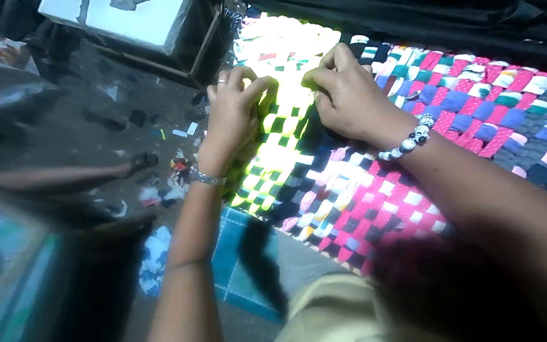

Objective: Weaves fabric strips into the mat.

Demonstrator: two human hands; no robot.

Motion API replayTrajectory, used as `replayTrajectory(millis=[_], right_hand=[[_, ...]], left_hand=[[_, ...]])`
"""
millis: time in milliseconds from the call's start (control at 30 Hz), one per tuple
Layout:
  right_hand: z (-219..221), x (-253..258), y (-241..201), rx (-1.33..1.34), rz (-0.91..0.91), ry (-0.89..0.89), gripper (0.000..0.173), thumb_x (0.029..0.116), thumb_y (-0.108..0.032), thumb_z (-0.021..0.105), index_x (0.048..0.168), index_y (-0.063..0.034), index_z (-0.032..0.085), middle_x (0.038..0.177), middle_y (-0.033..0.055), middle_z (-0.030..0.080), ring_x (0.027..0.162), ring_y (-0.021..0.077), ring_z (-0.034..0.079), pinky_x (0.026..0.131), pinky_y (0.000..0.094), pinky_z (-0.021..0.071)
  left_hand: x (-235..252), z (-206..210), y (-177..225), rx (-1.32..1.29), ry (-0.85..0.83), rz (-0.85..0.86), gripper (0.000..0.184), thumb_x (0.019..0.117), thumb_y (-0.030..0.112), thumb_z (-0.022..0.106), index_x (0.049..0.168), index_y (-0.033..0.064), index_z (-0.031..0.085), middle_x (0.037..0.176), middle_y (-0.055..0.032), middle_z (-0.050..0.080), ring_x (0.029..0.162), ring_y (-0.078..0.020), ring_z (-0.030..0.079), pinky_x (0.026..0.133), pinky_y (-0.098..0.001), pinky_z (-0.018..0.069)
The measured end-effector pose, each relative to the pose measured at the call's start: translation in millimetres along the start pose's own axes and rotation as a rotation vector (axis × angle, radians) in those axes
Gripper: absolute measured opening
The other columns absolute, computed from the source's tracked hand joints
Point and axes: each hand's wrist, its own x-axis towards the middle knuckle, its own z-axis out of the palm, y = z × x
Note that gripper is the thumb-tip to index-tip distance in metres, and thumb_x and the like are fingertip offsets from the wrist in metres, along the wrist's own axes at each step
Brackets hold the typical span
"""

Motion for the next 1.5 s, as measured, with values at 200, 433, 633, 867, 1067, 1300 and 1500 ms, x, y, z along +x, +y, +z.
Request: replayTrajectory(millis=[200,433,633,867,1067,1300,1500], right_hand=[[4,2,-9,-0.081,0.060,-0.045,0.038,0.0959,-0.010,0.050,0.128,-0.0189,0.070,0.125,0.0160,0.054,0.125,0.0361,0.050,0.095,0.0627,0.0330],[-2,9,-18,-0.107,0.144,-0.170,0.037,0.0940,-0.013,0.048,0.117,-0.0279,0.073,0.121,0.0106,0.050,0.127,0.0332,0.043,0.097,0.0615,0.0293],[1,3,-12,-0.099,0.064,-0.122,0.038,0.0933,-0.011,0.048,0.118,-0.0263,0.072,0.122,0.0109,0.054,0.127,0.0347,0.045,0.096,0.0619,0.0301],[5,1,-9,-0.101,0.040,-0.075,0.044,0.0927,-0.011,0.048,0.128,-0.0269,0.070,0.124,0.0123,0.057,0.125,0.0368,0.047,0.095,0.0633,0.0309],[-1,8,-18,-0.114,0.138,-0.171,0.041,0.0959,-0.013,0.047,0.126,-0.0295,0.069,0.127,0.0096,0.053,0.130,0.0332,0.043,0.099,0.0622,0.0276],[-5,13,-19,-0.104,0.129,-0.236,0.035,0.0969,-0.013,0.049,0.117,-0.0289,0.073,0.119,0.0074,0.053,0.128,0.0329,0.041,0.098,0.0635,0.0283],[-25,6,10,0.202,-0.066,-0.238,0.045,0.0949,-0.001,0.048,0.130,-0.0169,0.071,0.128,0.0115,0.060,0.126,0.0309,0.050,0.098,0.0617,0.0359]], left_hand=[[13,7,6,-0.071,0.010,-0.035,0.031,0.0906,-0.001,0.056,0.114,0.0100,0.074,0.120,-0.0197,0.059,0.122,-0.0447,0.049,0.093,-0.0626,0.0380],[14,14,-9,-0.272,0.031,0.056,0.025,0.0900,0.001,0.049,0.091,0.0046,0.074,0.107,-0.0170,0.058,0.116,-0.0365,0.049,0.101,-0.0546,0.0343],[10,8,-27,-0.500,0.054,0.134,0.029,0.0937,-0.003,0.047,0.082,0.0014,0.074,0.104,-0.0113,0.059,0.110,-0.0182,0.052,0.102,-0.0327,0.0387],[-16,-7,-33,-0.296,0.167,-0.061,0.034,0.0950,-0.003,0.049,0.121,-0.0024,0.071,0.116,-0.0223,0.062,0.108,-0.0271,0.061,0.095,-0.0385,0.0502],[-15,5,-29,-0.078,0.128,-0.001,0.029,0.0941,-0.005,0.053,0.115,0.0012,0.072,0.120,-0.0252,0.063,0.118,-0.0417,0.058,0.103,-0.0532,0.0446],[-13,10,-32,-0.159,0.179,0.048,0.021,0.0899,-0.006,0.049,0.084,-0.0051,0.070,0.109,-0.0241,0.065,0.114,-0.0383,0.057,0.102,-0.0473,0.0414],[-10,8,-41,-0.324,0.213,0.034,0.024,0.0890,-0.006,0.048,0.084,-0.0065,0.071,0.105,-0.0216,0.066,0.110,-0.0295,0.059,0.101,-0.0395,0.0442]])
